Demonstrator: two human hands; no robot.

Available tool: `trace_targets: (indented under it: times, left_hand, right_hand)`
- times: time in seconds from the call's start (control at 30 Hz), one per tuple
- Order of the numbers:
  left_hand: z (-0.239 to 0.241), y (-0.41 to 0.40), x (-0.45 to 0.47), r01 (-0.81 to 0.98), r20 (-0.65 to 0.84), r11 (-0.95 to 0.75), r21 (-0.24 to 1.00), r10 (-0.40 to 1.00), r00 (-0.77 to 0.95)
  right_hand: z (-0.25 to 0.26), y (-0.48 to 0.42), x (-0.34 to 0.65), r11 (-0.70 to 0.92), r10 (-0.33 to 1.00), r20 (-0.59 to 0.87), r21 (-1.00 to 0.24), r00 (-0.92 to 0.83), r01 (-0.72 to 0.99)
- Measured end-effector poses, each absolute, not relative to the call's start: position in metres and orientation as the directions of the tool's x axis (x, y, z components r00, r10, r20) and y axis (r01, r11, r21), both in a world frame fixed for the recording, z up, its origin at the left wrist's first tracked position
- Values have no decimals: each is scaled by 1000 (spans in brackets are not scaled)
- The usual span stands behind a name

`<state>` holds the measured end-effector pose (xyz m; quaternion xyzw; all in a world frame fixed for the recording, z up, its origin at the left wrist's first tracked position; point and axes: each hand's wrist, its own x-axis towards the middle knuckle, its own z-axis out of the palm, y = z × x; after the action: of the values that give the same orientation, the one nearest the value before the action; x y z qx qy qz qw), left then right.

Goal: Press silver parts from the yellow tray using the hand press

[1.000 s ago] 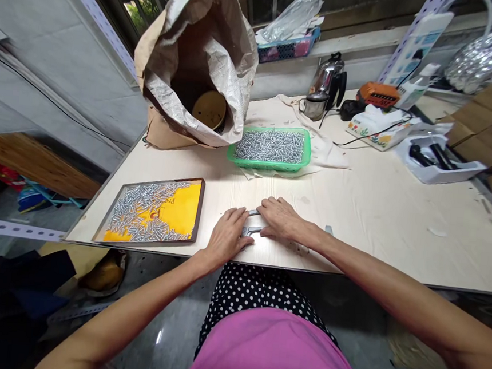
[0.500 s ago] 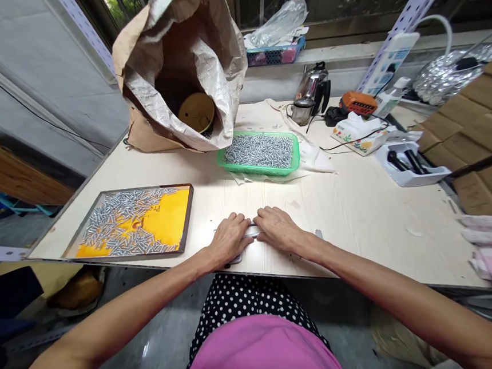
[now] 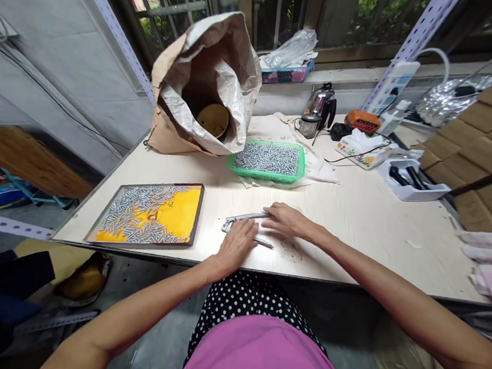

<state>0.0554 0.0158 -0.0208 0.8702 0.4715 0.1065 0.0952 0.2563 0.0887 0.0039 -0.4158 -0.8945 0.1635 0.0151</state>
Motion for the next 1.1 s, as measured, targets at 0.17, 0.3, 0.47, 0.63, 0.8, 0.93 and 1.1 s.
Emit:
trace_targets:
  times: [0.17, 0.3, 0.47, 0.63, 0.8, 0.93, 1.1]
  left_hand:
    - [-35, -12, 71, 697, 124, -604, 387, 783, 610]
    - [-33, -9, 74, 667, 101, -587, 458, 780, 618]
    - [-37, -6, 70, 646, 72, -546, 534, 790, 608]
    - [-47, -10, 72, 662, 8, -471, 583, 818, 575]
    - [-50, -14, 74, 645, 43, -486, 590, 817, 576]
    - [-36, -17, 65, 617, 144, -571, 542, 786, 601]
    - [-3, 13, -3, 722, 398, -544, 428, 831, 390]
  right_hand:
    - [2, 114, 252, 582, 793, -92, -173, -602, 794]
    - [13, 122, 222, 556, 828, -67, -30, -556, 831]
    - [17, 91, 168, 896, 441, -38, -41, -897, 442]
    - [5, 75, 142, 976, 217, -17, -8, -976, 217]
    - [-9, 80, 119, 972, 221, 72, -97, -973, 214]
    - [16, 89, 114, 879, 449, 326, -330, -832, 345]
    - [77, 159, 177, 690, 698, 616, -444, -365, 572]
